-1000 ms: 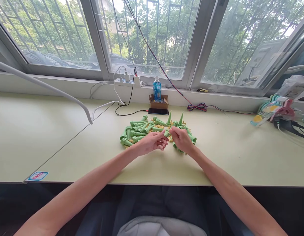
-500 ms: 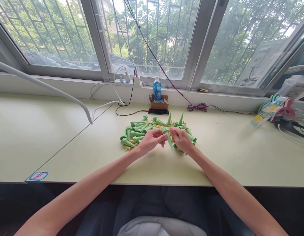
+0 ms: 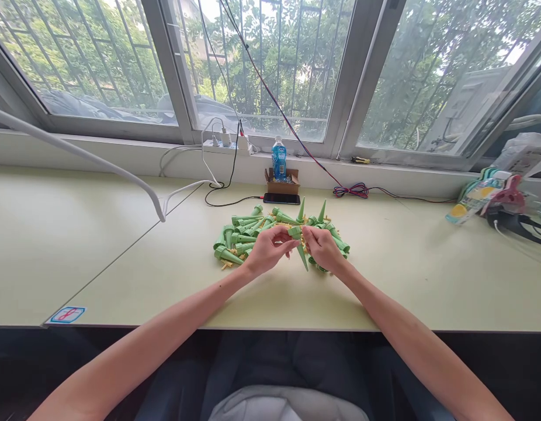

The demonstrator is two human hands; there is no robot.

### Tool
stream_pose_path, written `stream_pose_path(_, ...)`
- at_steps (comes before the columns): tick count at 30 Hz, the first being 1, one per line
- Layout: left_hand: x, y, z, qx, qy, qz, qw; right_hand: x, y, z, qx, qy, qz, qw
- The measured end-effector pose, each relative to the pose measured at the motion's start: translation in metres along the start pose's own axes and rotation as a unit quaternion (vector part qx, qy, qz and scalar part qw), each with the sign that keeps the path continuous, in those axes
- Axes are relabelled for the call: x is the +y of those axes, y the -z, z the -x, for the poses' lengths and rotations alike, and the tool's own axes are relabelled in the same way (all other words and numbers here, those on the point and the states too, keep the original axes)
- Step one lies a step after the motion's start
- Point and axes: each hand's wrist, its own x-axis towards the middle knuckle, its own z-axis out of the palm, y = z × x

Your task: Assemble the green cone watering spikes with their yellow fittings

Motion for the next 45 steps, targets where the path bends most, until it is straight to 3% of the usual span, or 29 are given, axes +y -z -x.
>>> stream_pose_path(19, -0.004, 0.000, -0.001, 0.006, -0.020, -0.023, 1.000, -0.001, 0.001, 0.000, -0.009, -0.005, 0.002, 1.000)
stream_pose_path(27, -0.003, 0.004, -0.004, -0.047, 0.048, 0.064, 0.996, 0.000, 0.001, -0.001, -0.009, 0.017, 0.036, 0.999)
stream_pose_path(31, -0.004, 0.008, -0.005, -0.040, 0.067, 0.059, 0.995, 0.002, 0.001, -0.001, 0.002, 0.023, 0.073, 0.997)
stream_pose_path(37, -0.004, 0.014, -0.004, -0.013, 0.080, -0.115, 0.990, 0.008, 0.004, -0.004, 0.089, -0.016, 0.104, 0.990)
stream_pose_path(41, -0.005, 0.016, -0.003, -0.010, 0.083, -0.272, 0.959, 0.010, 0.005, -0.004, 0.101, -0.022, 0.108, 0.989)
stream_pose_path(45, -0.008, 0.016, -0.003, -0.006, 0.084, -0.344, 0.935, 0.009, 0.004, -0.004, 0.097, -0.016, 0.118, 0.988)
